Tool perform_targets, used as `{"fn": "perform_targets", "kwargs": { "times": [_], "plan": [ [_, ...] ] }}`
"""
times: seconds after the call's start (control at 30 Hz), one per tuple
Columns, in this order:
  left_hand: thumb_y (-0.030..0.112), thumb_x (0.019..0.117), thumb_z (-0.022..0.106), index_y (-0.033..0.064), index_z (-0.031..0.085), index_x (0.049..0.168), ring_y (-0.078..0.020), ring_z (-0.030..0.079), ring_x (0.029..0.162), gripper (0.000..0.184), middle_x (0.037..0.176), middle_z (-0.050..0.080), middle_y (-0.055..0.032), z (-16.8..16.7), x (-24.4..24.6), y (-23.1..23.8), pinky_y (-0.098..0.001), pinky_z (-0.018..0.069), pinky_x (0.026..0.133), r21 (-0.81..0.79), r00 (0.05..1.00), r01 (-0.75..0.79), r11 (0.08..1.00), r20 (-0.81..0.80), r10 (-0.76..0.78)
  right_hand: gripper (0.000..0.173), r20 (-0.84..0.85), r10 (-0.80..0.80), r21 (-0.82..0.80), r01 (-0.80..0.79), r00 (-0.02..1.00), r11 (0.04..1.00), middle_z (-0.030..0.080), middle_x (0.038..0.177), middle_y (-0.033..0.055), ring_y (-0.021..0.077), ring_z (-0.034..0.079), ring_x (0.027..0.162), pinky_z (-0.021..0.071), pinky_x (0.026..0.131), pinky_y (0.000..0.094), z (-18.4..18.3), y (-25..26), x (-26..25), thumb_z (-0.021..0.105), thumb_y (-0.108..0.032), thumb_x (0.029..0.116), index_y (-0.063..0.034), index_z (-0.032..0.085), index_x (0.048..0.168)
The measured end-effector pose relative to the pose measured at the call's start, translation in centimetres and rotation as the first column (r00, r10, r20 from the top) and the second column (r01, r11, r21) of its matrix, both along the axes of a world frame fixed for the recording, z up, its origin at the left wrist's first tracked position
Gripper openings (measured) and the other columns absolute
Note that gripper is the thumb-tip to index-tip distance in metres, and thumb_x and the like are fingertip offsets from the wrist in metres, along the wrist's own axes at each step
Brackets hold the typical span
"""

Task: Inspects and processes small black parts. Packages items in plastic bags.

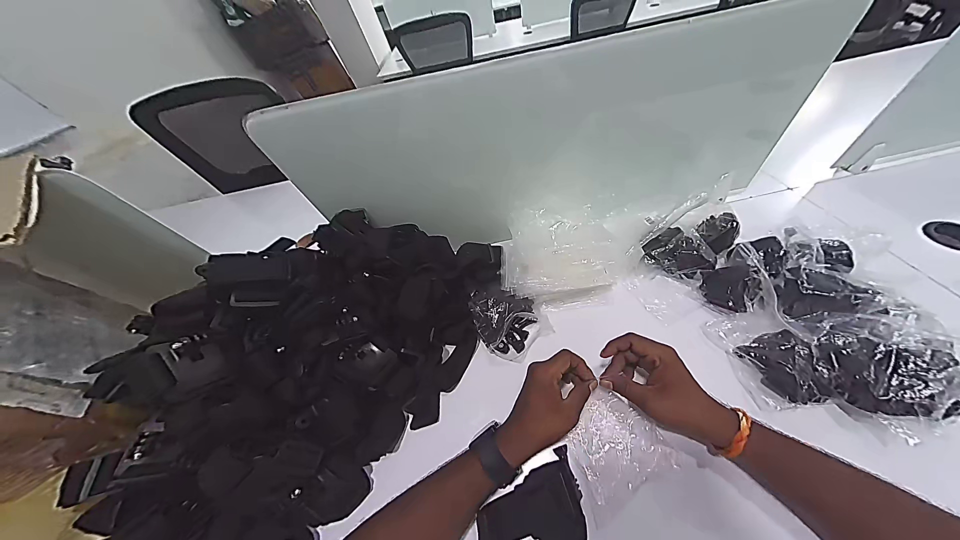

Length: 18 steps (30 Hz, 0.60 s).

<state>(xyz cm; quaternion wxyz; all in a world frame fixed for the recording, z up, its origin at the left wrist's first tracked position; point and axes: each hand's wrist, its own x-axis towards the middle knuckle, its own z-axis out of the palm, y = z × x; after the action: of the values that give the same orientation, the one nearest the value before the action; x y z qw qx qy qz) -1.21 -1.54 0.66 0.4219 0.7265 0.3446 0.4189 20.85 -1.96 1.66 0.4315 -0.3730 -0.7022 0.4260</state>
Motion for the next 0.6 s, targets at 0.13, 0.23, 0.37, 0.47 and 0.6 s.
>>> {"fn": "perform_targets", "kwargs": {
  "times": [0.13, 0.23, 0.37, 0.47, 0.6],
  "plan": [
    [0.004, 0.0905, 0.068, 0.0005, 0.066, 0.093, -0.0073, 0.066, 0.076, 0.005, 0.086, 0.070, -0.0049, 0.0, -0.1, 0.1, -0.0230, 0.0561, 0.072, 0.008, 0.999, -0.039, 0.999, -0.017, 0.039, 0.033, -0.043, 0.014, -0.036, -0.016, 0.999, 0.999, 0.072, 0.092, 0.0004, 0.0094, 0.067, 0.078, 0.0566, 0.069, 0.0251, -0.4, 0.5, 0.1, 0.075, -0.006, 0.0894, -0.0046, 0.060, 0.119],
    [0.005, 0.0906, 0.069, 0.0008, 0.066, 0.095, -0.0082, 0.066, 0.076, 0.006, 0.086, 0.071, -0.0045, -0.4, -0.1, 0.3, -0.0243, 0.0566, 0.071, -0.009, 0.999, -0.051, 0.999, -0.002, 0.051, 0.027, -0.089, -0.014, -0.024, 0.012, 0.996, 1.000, 0.069, 0.093, 0.0014, 0.0105, 0.067, 0.079, 0.0581, 0.070, 0.0259, -0.5, 0.6, 0.2, 0.071, -0.004, 0.0906, -0.0038, 0.061, 0.116],
    [0.006, 0.0890, 0.070, -0.0008, 0.067, 0.103, -0.0108, 0.069, 0.087, 0.015, 0.096, 0.072, -0.0073, -0.5, -0.1, 0.4, -0.0271, 0.0588, 0.081, 0.007, 0.999, 0.008, 1.000, 0.035, -0.008, 0.026, -0.100, -0.033, 0.002, 0.033, 0.994, 0.999, 0.071, 0.087, -0.0009, 0.0088, 0.067, 0.076, 0.0567, 0.070, 0.0245, -0.6, 0.6, 0.3, 0.076, -0.006, 0.0893, -0.0058, 0.063, 0.112],
    [0.006, 0.0891, 0.073, -0.0022, 0.068, 0.102, -0.0101, 0.071, 0.088, 0.016, 0.095, 0.073, -0.0080, -0.4, 0.0, 0.3, -0.0263, 0.0599, 0.082, 0.029, 0.998, 0.037, 0.999, 0.053, -0.038, 0.026, -0.110, -0.030, 0.021, 0.032, 0.994, 0.999, 0.073, 0.086, -0.0015, 0.0080, 0.068, 0.077, 0.0570, 0.072, 0.0242, -0.5, 0.2, 0.0, 0.078, -0.006, 0.0876, -0.0066, 0.064, 0.109],
    [0.004, 0.0913, 0.071, -0.0017, 0.068, 0.098, -0.0082, 0.070, 0.084, 0.009, 0.090, 0.073, -0.0062, -0.2, 0.0, 0.1, -0.0250, 0.0587, 0.080, 0.035, 0.998, 0.031, 0.999, 0.061, -0.033, 0.015, -0.055, -0.010, 0.075, 0.014, 0.998, 0.997, 0.070, 0.086, -0.0044, 0.0024, 0.065, 0.077, 0.0541, 0.071, 0.0194, 0.0, -0.4, -0.3, 0.075, -0.009, 0.0896, -0.0083, 0.064, 0.100]
  ]
}}
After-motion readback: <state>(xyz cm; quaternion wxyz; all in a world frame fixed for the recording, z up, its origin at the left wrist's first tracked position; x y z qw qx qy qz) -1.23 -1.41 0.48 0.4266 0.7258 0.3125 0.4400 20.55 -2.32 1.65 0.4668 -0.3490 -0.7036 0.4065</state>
